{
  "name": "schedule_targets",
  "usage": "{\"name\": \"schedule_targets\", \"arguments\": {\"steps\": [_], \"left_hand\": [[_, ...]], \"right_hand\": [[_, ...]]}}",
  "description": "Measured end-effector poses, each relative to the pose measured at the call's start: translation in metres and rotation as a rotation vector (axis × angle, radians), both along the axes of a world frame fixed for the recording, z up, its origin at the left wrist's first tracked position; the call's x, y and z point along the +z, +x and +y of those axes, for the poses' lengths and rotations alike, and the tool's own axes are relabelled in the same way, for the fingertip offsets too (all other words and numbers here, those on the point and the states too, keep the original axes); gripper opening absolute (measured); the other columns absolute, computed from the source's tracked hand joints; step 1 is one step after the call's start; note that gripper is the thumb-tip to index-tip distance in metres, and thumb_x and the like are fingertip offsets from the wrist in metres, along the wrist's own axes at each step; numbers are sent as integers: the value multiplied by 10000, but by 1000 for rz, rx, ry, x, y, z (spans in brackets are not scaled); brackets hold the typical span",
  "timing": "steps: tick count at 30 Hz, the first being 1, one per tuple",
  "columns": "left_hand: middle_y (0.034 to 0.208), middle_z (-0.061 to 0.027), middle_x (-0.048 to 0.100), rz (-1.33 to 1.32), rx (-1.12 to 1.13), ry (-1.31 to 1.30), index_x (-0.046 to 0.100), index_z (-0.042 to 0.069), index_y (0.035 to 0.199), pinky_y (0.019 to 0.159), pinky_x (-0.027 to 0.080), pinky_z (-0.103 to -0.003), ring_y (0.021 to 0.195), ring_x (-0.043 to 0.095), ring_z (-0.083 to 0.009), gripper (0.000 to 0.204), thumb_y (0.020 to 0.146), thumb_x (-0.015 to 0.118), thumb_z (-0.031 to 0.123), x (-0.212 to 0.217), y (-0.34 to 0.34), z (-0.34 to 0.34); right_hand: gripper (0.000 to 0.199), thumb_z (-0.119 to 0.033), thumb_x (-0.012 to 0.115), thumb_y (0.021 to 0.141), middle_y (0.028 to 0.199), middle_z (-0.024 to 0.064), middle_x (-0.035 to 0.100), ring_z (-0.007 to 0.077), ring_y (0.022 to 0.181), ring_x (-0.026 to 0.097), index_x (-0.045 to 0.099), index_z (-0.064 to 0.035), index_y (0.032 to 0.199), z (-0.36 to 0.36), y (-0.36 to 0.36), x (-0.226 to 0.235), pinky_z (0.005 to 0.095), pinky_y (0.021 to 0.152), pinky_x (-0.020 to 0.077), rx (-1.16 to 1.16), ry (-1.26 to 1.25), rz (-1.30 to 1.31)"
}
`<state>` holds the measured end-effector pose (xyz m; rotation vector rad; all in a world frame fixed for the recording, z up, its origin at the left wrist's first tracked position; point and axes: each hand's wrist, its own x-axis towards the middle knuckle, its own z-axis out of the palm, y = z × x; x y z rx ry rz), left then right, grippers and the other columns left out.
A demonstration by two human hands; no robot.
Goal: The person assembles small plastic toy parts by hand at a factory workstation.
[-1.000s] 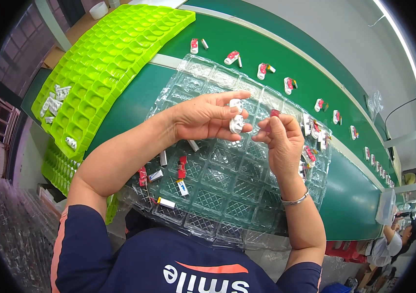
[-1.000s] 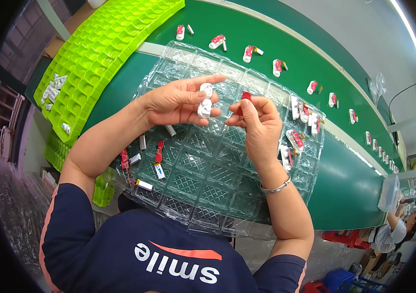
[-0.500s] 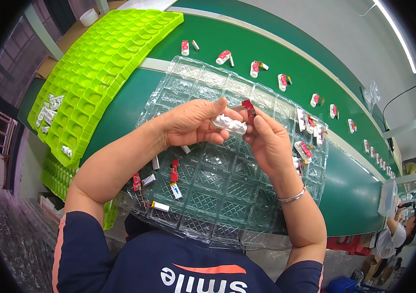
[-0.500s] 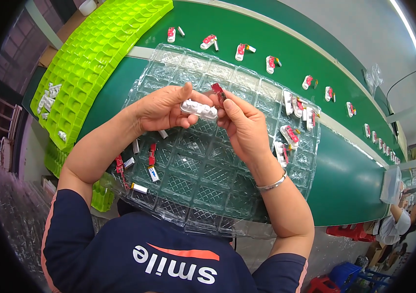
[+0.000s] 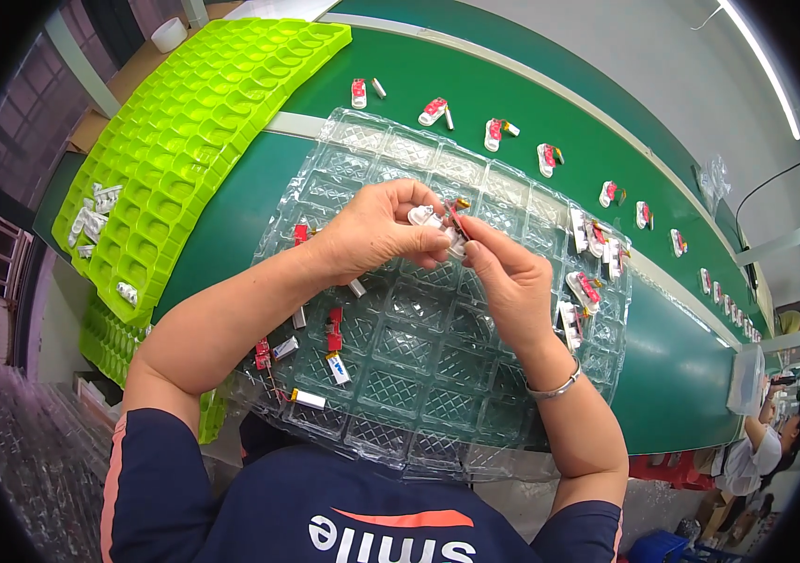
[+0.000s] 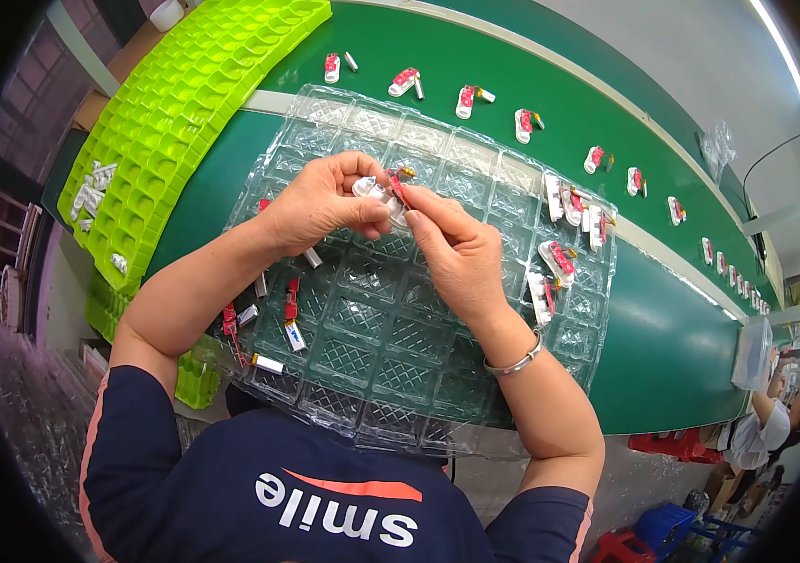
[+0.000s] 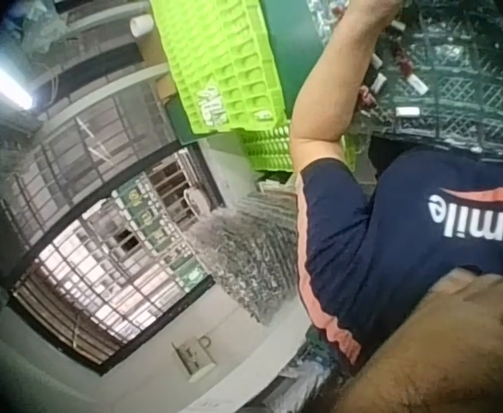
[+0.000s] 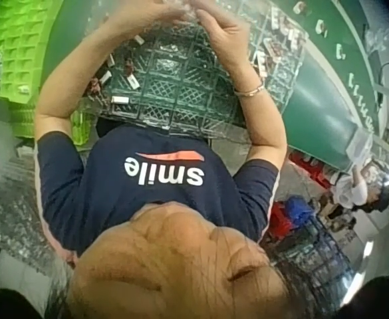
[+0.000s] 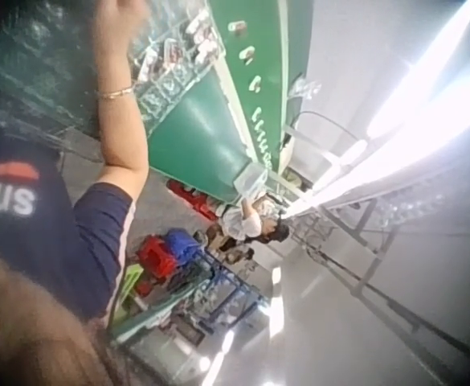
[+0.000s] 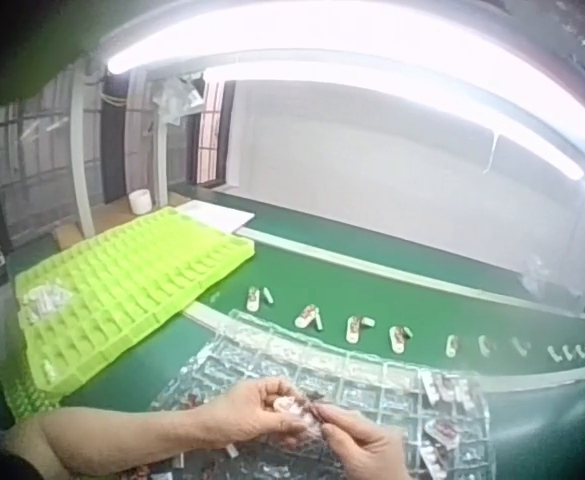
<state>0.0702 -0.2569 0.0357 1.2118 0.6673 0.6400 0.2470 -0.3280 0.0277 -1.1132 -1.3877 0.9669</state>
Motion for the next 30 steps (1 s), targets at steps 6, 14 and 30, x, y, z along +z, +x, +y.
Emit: {"name": "schedule_targets", "arguments": {"steps": [6,14,30], "left_hand": [[917,-73,598,-158,-31,-122,513,-6,1097,700,525,-228,796,600,-112,271,837,570,43,-4,0,2],[984,-71,597,-112,0,-85,511,6,1119,740,528,-263,868,590,-120,288,837,565,30,-4,2,3],[920,-111,633,-106,37,-74,570,-25,1030,704,547,-262,825,627,-161,262,778,634,8,-1,1,2]], "right_hand": [[239,-19,559,840,1032,80,625,103,918,566,610,-5,1073,1,2,-2,215,793,440,-35,-55,81],[240,-30,549,847,1013,70,627,86,880,562,610,-12,1078,0,1,1,202,770,437,-45,-70,147],[220,-5,534,840,933,55,625,64,804,527,628,-5,1039,-2,0,3,188,693,411,-43,20,-16]]}}
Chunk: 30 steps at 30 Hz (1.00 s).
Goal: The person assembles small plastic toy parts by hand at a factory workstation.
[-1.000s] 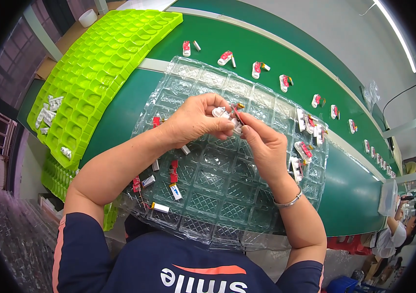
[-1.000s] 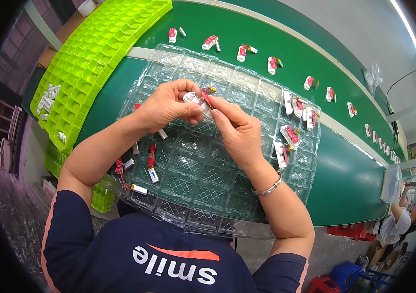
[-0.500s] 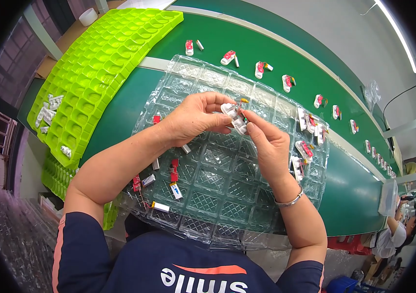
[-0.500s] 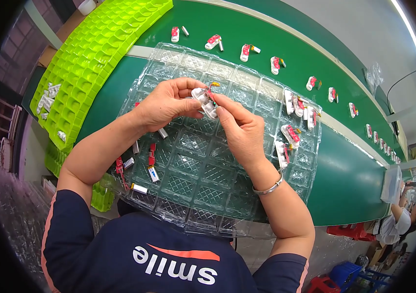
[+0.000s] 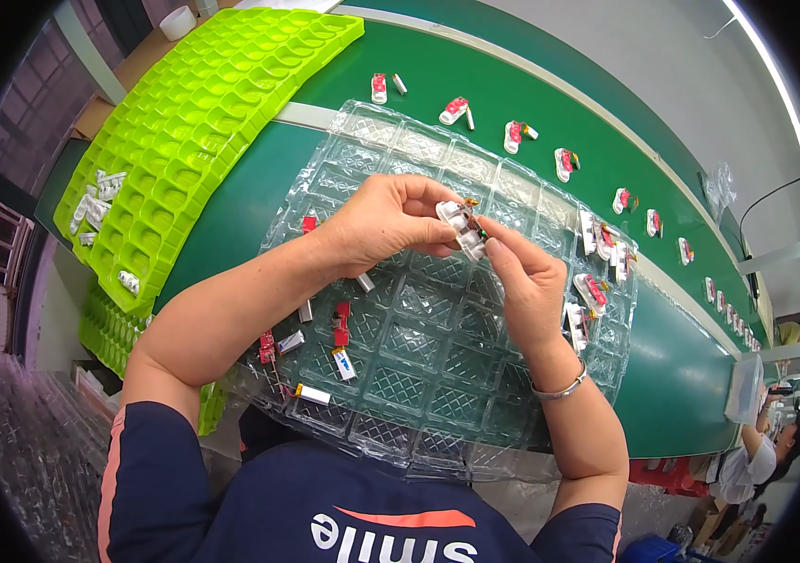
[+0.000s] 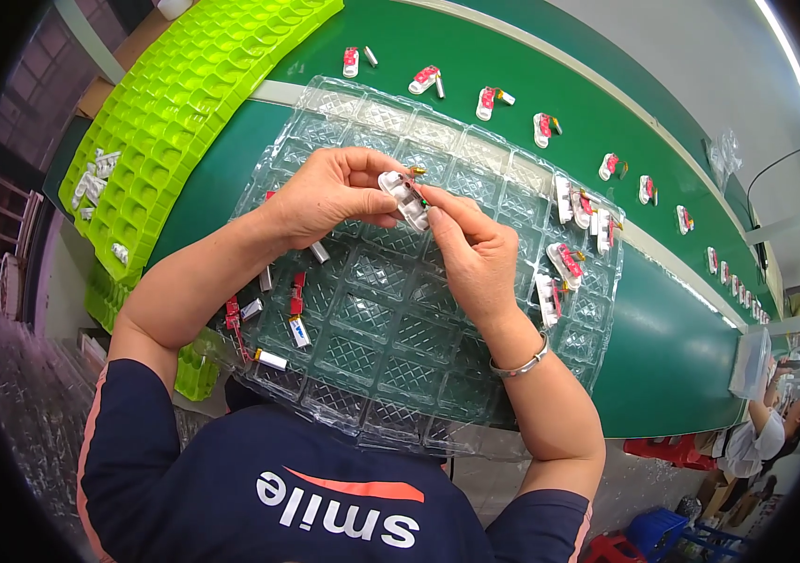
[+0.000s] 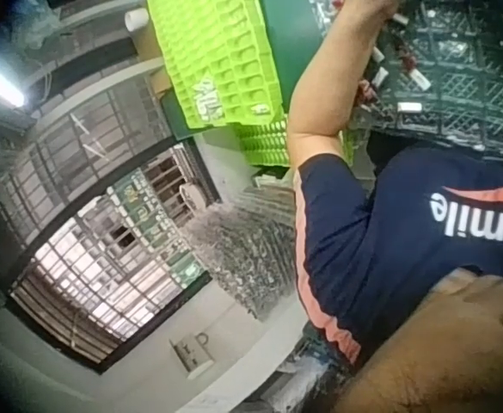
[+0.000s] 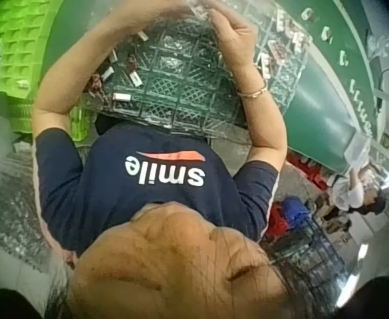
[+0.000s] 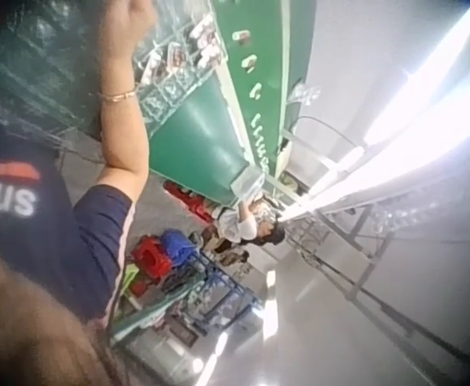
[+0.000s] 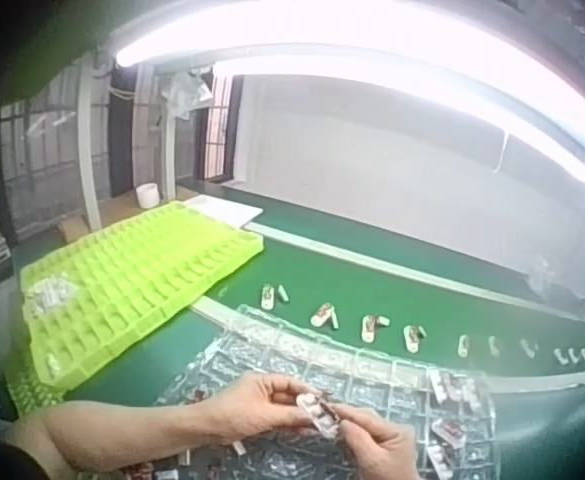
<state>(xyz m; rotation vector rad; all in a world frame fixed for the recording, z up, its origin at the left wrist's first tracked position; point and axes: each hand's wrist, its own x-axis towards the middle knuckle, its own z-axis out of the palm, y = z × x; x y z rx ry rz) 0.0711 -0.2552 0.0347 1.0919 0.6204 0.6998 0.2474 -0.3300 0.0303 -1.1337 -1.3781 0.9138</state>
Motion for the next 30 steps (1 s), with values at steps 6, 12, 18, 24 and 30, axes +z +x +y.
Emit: {"name": "schedule_targets", "arguments": {"steps": [6,12,18,24,30], "left_hand": [[908,-130,633,3,18,-4,568,-44,1018,685,549,-256,801,635,-171,256,774,631,-6,2,0,-2],[891,-135,635,13,37,22,568,-57,1006,677,549,-254,789,637,-176,252,768,634,-8,2,1,-3],[913,-107,633,26,36,11,572,-39,1037,683,543,-255,806,626,-150,267,779,623,3,1,-1,-2],[965,-93,617,-42,59,31,524,-8,1142,757,513,-262,857,600,-131,357,798,613,21,-2,-1,0],[999,-81,603,-46,0,76,480,17,1209,781,477,-247,868,579,-124,411,817,601,36,0,-1,0]], "right_hand": [[216,-9,539,838,856,16,615,31,707,477,630,2,1034,-1,1,0,169,605,374,-14,-51,10],[215,-25,546,833,822,0,614,16,667,465,637,-4,1027,0,3,2,156,562,351,-28,-155,39],[222,1,557,812,880,48,645,53,703,531,639,-8,1019,1,-2,-7,174,605,406,-32,21,-97],[339,53,575,745,1018,152,616,240,887,603,591,-2,1079,3,-12,-7,287,778,472,-65,359,-456],[484,51,590,706,1177,172,530,301,1004,555,505,5,1180,-2,-14,-13,335,847,449,9,371,-531]]}}
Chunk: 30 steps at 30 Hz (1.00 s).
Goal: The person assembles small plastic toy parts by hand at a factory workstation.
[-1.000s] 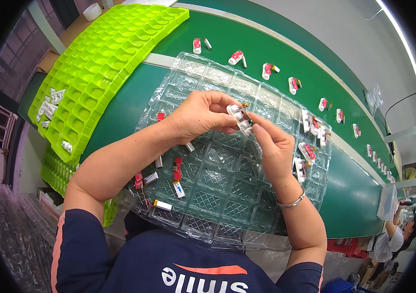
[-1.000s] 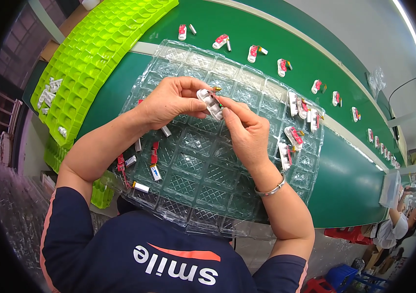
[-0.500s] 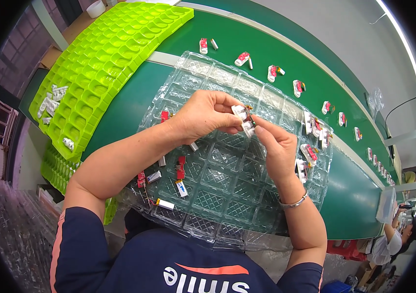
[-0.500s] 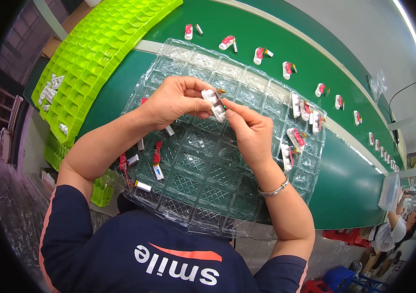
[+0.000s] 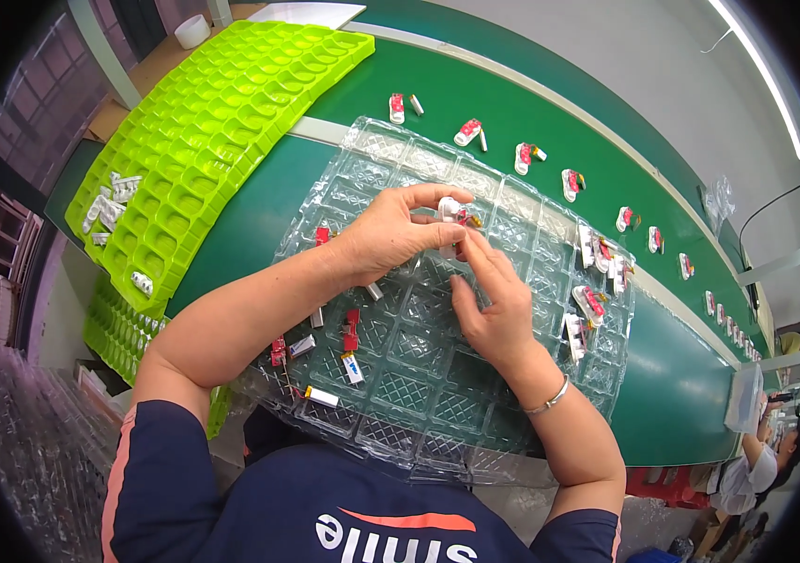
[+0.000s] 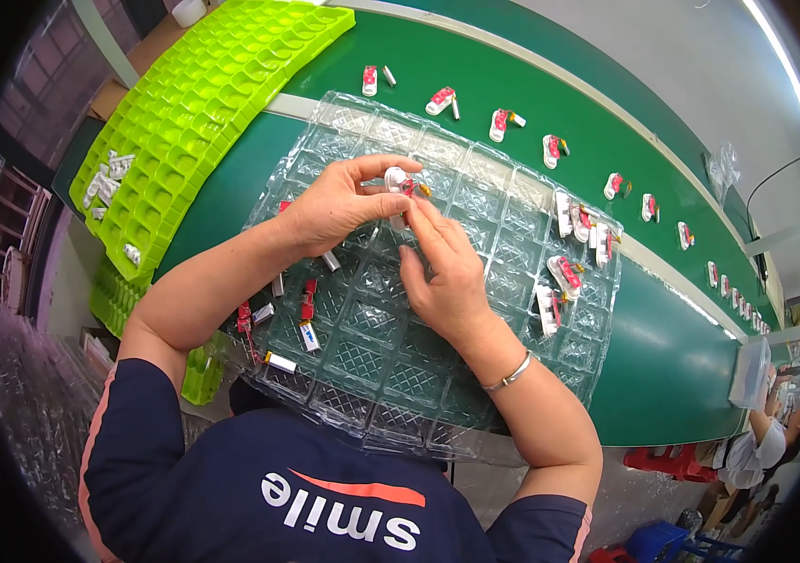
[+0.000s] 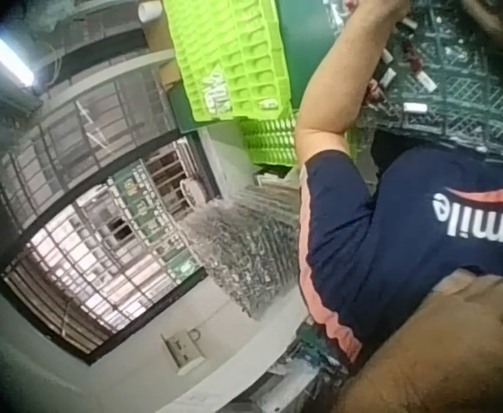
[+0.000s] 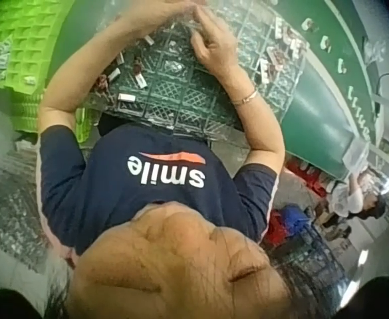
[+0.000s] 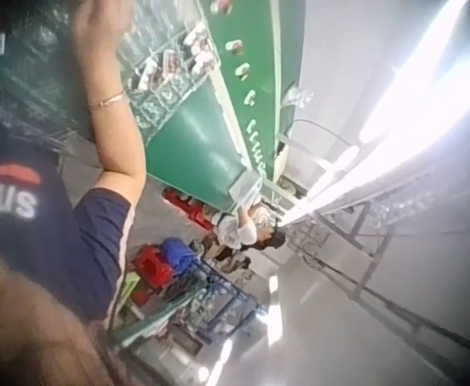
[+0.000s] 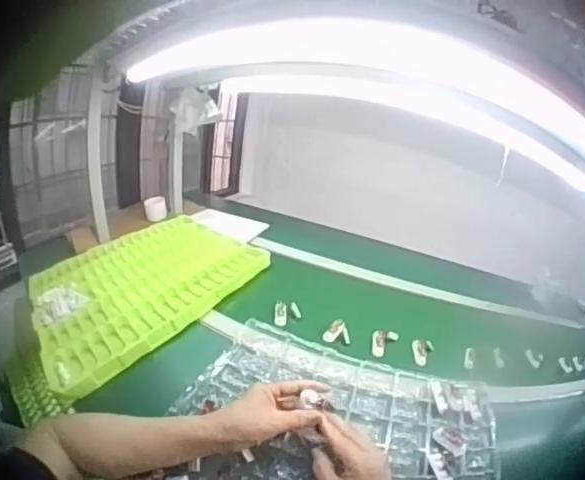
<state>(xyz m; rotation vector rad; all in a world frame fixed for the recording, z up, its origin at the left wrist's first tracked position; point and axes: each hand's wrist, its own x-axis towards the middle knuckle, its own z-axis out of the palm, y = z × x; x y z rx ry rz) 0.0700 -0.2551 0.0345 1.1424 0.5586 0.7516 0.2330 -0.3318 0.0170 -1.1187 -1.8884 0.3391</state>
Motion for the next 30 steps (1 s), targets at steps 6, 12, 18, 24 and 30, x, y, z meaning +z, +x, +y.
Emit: {"name": "schedule_targets", "arguments": {"steps": [6,12,18,24,30], "left_hand": [[979,-90,603,-105,232,111,482,21,1171,801,492,-298,864,595,-144,340,848,571,82,17,-19,68],[971,-79,611,337,587,117,516,23,1088,758,500,-286,822,598,-139,264,843,579,96,5,-66,193],[887,-29,650,741,646,181,611,38,1025,654,489,-253,741,594,-119,208,828,593,101,-29,-76,238],[874,-195,634,1320,635,1063,634,25,985,712,493,-343,762,628,-298,279,741,664,156,-24,-67,235],[922,-214,612,1212,771,1198,557,43,1119,761,473,-414,863,581,-376,421,731,666,165,-15,-70,210]], "right_hand": [[529,56,586,690,1184,155,522,300,1039,524,472,-30,1200,-1,-2,3,351,878,424,28,-64,7],[472,31,591,697,1111,139,560,299,968,540,494,-42,1153,-1,-3,0,365,842,425,58,-104,-33],[446,32,592,694,1057,129,579,290,924,547,510,-45,1126,-2,-3,-1,365,803,427,70,-93,-42],[425,33,595,691,1029,119,591,287,890,555,524,-50,1102,2,0,0,366,794,424,65,-90,-52],[409,39,592,692,1015,111,598,281,870,557,538,-52,1087,2,-5,1,359,778,427,81,-89,-28]]}}
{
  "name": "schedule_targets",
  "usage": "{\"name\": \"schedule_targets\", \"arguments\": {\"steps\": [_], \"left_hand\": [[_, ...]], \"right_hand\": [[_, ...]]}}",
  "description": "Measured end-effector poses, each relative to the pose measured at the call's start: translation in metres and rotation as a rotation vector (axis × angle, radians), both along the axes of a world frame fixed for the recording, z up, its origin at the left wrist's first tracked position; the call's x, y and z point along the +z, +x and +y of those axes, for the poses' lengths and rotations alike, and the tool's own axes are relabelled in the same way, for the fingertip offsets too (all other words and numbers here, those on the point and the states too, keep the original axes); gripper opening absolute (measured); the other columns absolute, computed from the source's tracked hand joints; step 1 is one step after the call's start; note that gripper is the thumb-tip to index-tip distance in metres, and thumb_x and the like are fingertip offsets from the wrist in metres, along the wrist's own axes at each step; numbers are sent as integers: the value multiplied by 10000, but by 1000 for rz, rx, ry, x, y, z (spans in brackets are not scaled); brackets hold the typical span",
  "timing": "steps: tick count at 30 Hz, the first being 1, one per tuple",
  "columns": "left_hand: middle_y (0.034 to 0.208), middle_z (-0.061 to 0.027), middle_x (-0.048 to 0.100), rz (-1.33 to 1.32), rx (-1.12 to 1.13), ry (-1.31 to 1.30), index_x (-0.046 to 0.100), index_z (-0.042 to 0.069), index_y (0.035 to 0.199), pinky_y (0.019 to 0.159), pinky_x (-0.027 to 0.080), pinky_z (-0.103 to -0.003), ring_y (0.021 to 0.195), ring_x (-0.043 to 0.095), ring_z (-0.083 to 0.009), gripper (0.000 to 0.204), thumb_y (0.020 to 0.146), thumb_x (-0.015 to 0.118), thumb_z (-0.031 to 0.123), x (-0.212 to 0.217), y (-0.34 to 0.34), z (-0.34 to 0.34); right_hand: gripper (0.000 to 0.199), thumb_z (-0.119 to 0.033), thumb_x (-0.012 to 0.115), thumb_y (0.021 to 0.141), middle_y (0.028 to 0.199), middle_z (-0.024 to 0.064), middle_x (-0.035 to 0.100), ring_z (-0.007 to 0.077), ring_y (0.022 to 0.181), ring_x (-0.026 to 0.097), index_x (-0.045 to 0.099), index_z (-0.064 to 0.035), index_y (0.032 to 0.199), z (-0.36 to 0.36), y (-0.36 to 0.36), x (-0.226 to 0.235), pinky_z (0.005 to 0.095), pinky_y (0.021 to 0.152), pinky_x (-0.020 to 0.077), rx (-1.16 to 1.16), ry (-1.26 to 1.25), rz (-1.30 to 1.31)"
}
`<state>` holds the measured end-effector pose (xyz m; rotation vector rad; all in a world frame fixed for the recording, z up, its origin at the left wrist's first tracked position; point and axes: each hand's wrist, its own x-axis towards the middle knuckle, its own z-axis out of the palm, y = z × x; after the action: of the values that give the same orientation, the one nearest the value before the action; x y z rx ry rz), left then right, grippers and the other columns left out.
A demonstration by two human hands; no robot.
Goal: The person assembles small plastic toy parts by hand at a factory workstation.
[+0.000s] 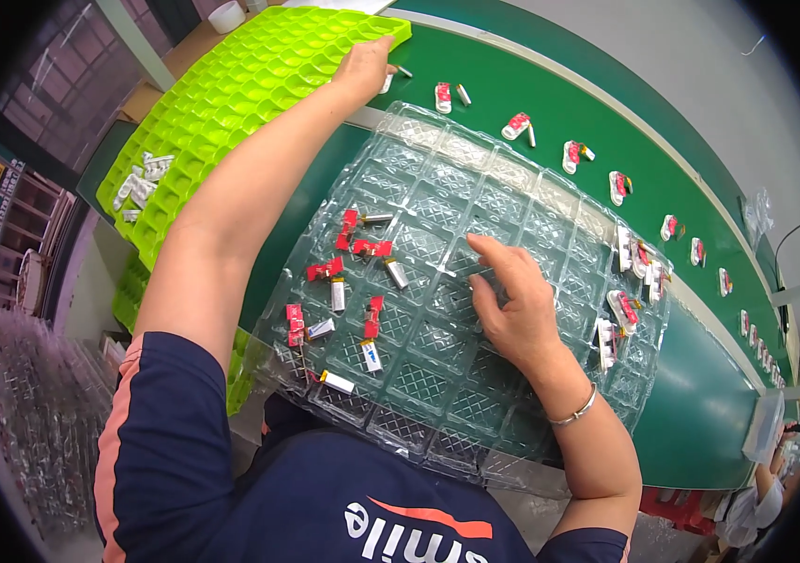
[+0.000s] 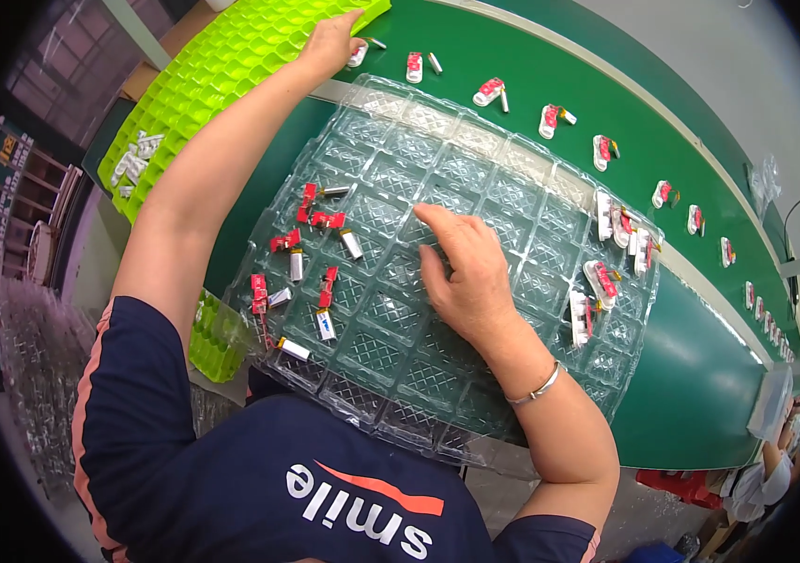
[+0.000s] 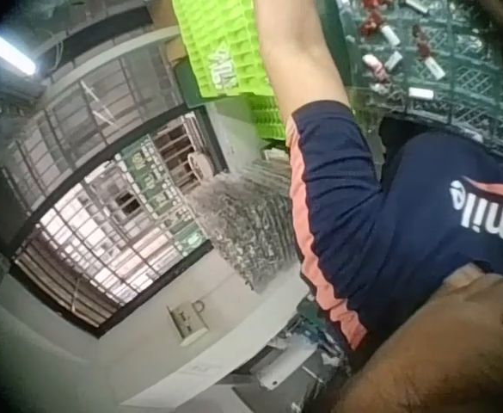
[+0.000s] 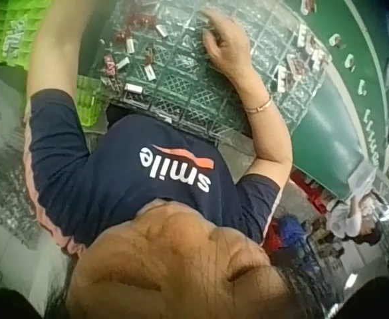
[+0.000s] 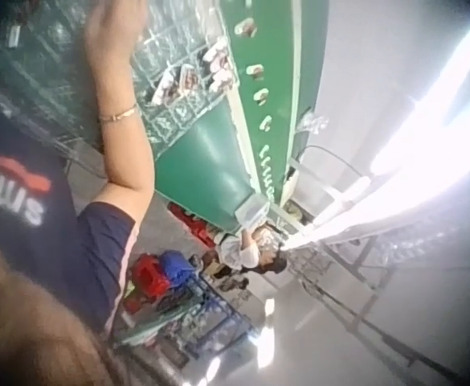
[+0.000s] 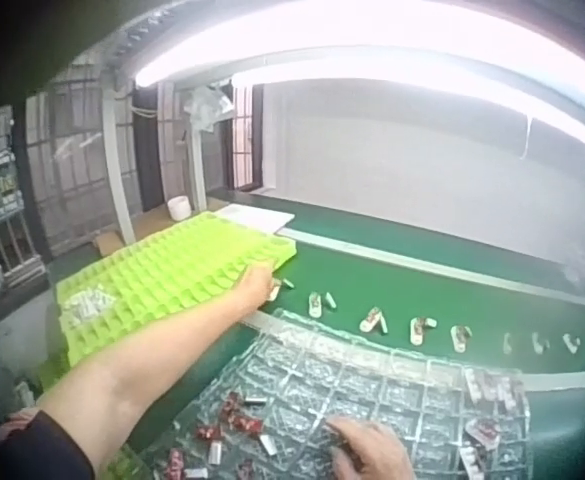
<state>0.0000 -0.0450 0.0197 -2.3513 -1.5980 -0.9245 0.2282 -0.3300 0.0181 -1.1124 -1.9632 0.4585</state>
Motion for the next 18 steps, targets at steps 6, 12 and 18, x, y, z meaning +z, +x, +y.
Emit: {"name": "schedule_targets", "arguments": {"steps": [6,12,18], "left_hand": [[790,-88,663,-298,-440,-488,674,45,866,703,496,-289,766,639,-171,182,717,687,149,43,-1,-117],[756,-62,617,-23,-600,-617,645,50,848,667,475,-313,725,600,-204,248,642,747,142,38,-18,-218],[760,-96,600,58,-619,-529,623,39,891,664,461,-365,723,592,-268,266,669,711,157,33,-21,-232]], "right_hand": [[390,24,590,700,1004,107,603,275,857,554,545,-51,1080,-3,1,0,350,769,433,-18,-27,-11],[374,10,592,712,982,104,607,271,866,551,550,-57,1078,-3,2,-1,350,770,432,-21,-1,-57],[344,8,589,724,956,101,612,265,872,553,565,-63,1060,-4,1,-2,348,773,431,-21,-1,-64]]}}
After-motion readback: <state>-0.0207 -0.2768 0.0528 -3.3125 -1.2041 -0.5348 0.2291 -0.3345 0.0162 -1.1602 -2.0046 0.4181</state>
